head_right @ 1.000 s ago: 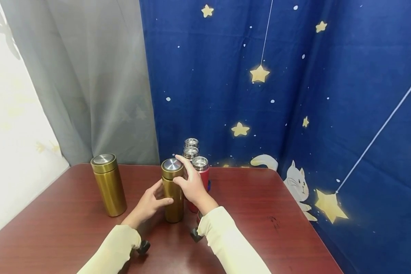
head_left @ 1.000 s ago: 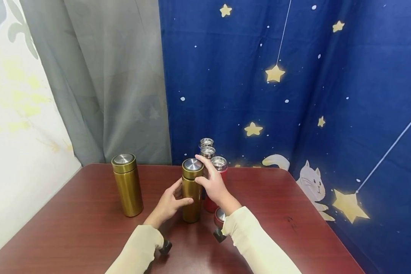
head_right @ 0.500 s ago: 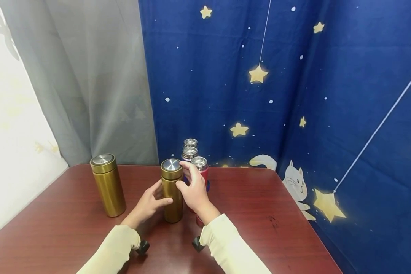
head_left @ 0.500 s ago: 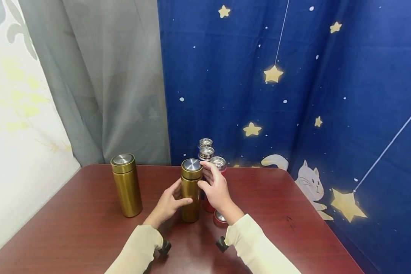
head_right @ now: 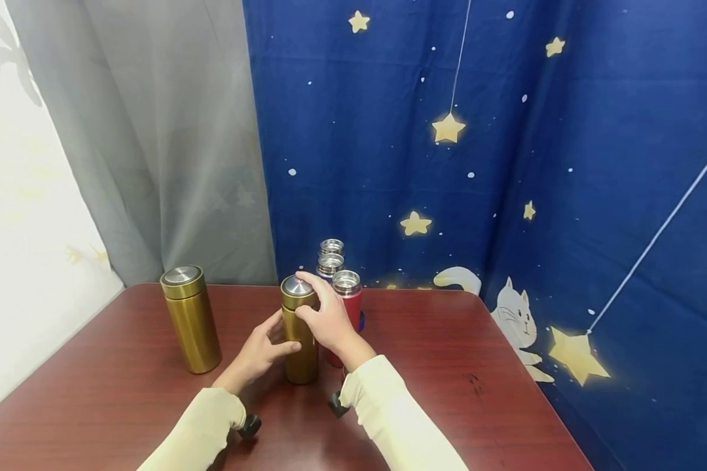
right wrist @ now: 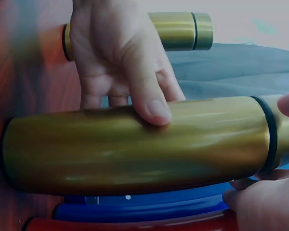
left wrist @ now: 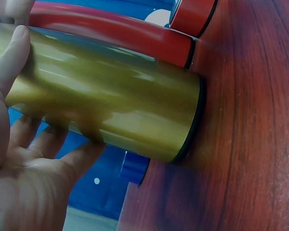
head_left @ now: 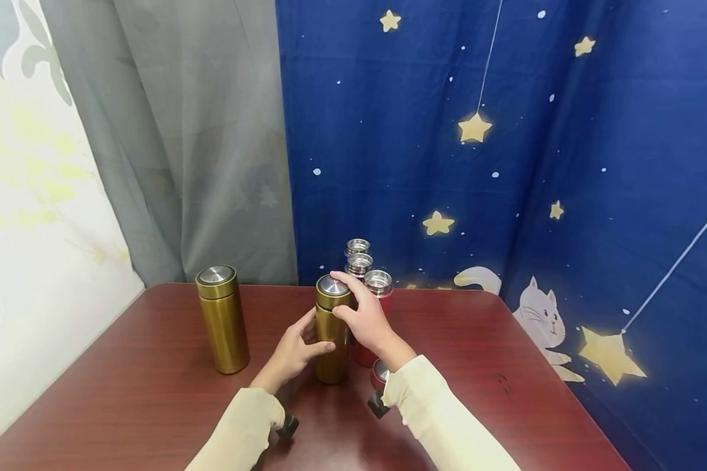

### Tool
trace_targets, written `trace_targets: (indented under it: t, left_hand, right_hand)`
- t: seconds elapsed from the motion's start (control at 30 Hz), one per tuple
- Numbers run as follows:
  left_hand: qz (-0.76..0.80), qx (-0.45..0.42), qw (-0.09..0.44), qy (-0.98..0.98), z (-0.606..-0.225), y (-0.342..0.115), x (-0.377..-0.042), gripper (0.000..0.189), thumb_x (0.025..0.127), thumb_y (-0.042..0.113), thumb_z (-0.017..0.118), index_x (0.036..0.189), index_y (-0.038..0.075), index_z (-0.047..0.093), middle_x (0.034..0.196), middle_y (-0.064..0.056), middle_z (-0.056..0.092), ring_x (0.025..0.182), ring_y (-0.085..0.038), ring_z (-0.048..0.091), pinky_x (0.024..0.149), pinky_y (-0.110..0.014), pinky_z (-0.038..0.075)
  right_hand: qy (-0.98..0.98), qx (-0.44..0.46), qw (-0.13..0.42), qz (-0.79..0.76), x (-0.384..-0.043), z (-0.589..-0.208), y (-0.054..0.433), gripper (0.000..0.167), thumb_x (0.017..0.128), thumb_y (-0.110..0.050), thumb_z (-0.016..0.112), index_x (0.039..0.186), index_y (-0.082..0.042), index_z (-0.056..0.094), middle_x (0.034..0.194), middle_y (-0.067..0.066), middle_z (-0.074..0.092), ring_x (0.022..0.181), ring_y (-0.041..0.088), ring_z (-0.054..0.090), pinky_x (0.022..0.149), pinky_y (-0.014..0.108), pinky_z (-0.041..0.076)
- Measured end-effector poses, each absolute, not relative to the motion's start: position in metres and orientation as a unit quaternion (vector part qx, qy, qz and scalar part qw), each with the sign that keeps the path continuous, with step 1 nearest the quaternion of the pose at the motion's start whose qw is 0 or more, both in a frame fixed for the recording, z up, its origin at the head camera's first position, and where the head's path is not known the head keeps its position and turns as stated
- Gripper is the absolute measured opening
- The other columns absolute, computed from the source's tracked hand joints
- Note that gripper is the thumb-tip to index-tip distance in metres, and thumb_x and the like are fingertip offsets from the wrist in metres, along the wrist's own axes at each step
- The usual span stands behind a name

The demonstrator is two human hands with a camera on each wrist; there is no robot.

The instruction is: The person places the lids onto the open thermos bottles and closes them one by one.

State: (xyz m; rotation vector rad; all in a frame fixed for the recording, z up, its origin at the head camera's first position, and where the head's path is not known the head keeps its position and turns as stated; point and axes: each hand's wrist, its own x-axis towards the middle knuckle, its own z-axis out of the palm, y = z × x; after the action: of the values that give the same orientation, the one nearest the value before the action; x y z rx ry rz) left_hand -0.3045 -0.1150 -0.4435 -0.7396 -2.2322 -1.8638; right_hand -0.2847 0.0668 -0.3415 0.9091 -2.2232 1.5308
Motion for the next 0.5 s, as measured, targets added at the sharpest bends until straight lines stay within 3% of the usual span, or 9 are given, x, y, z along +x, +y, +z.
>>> trace_targets:
  t: [0.23, 0.4, 0.5]
  left_hand:
    - [-0.614, -0.239, 0.08, -0.748, -0.441, -0.115, -0.305, 0.085, 0.082, 0.01, 0.079, 0.152, 0.008, 0.03, 0.144, -0.017, 0.047, 0.123, -0.034, 0.053, 0.1, -0.046, 0.044]
    - [-0.613, -0.243, 0.082, -0.748, -0.444, -0.115, -0.306, 0.085, 0.082, 0.005, 0.077, 0.152, 0.002, 0.029, 0.143, -0.022, 0.046, 0.122, -0.038, 0.053, 0.098, -0.046, 0.046]
    - [-0.614, -0.244, 0.083, -0.746, -0.446, -0.115, -0.306, 0.085, 0.082, 0.006, 0.078, 0.152, 0.004, 0.029, 0.144, -0.02, 0.046, 0.122, -0.036, 0.054, 0.097, -0.043, 0.047]
  right_hand:
    - [-0.775, 0.287, 0.183, 0.532, -0.278, -0.353, 0.067, 0.061, 0.081, -0.005, 0.06, 0.139, -0.019, 0.053, 0.138, 0.003, 0.054, 0.124, 0.021, 0.05, 0.105, 0.047, 0.039]
    - [-0.792, 0.261, 0.222, 0.505, -0.265, -0.356, 0.061, 0.061, 0.079, -0.008, 0.062, 0.138, -0.017, 0.053, 0.141, 0.002, 0.05, 0.128, 0.019, 0.047, 0.105, 0.046, 0.039]
    - [-0.798, 0.239, 0.245, 0.496, -0.262, -0.355, 0.059, 0.057, 0.079, -0.011, 0.064, 0.135, -0.015, 0.055, 0.137, 0.002, 0.052, 0.125, 0.018, 0.048, 0.103, 0.043, 0.04]
